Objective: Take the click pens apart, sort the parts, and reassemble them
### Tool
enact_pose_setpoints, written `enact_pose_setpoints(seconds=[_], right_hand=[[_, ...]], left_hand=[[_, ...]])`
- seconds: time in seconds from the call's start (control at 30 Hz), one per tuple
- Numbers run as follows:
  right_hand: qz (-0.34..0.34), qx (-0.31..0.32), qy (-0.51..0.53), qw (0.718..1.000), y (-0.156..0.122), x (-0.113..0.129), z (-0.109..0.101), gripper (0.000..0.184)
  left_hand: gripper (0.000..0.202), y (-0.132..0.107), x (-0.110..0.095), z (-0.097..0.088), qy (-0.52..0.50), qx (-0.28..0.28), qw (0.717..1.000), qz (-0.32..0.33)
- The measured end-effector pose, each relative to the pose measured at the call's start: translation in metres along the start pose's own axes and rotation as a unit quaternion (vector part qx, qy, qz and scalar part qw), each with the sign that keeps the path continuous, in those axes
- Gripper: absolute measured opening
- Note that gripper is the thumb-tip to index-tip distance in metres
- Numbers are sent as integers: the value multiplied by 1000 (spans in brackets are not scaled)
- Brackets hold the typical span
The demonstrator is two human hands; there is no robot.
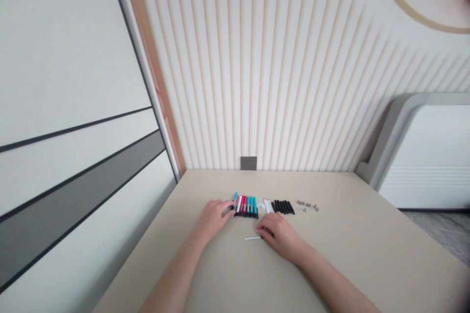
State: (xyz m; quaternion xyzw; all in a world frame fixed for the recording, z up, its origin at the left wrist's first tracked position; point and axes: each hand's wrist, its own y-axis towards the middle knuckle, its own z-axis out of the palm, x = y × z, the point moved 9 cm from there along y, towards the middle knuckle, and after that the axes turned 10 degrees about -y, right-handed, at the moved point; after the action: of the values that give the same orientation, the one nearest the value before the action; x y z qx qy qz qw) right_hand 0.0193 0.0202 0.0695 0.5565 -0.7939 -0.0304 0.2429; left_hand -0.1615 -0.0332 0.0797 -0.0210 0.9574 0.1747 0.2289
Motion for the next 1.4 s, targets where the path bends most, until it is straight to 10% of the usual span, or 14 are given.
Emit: enact_pose_setpoints(seconds=[1.4], right_hand=[[-1, 0, -5, 1000, -2, -1, 0, 16]], left_hand=[[32, 2, 24, 10, -17, 6, 1000, 15]])
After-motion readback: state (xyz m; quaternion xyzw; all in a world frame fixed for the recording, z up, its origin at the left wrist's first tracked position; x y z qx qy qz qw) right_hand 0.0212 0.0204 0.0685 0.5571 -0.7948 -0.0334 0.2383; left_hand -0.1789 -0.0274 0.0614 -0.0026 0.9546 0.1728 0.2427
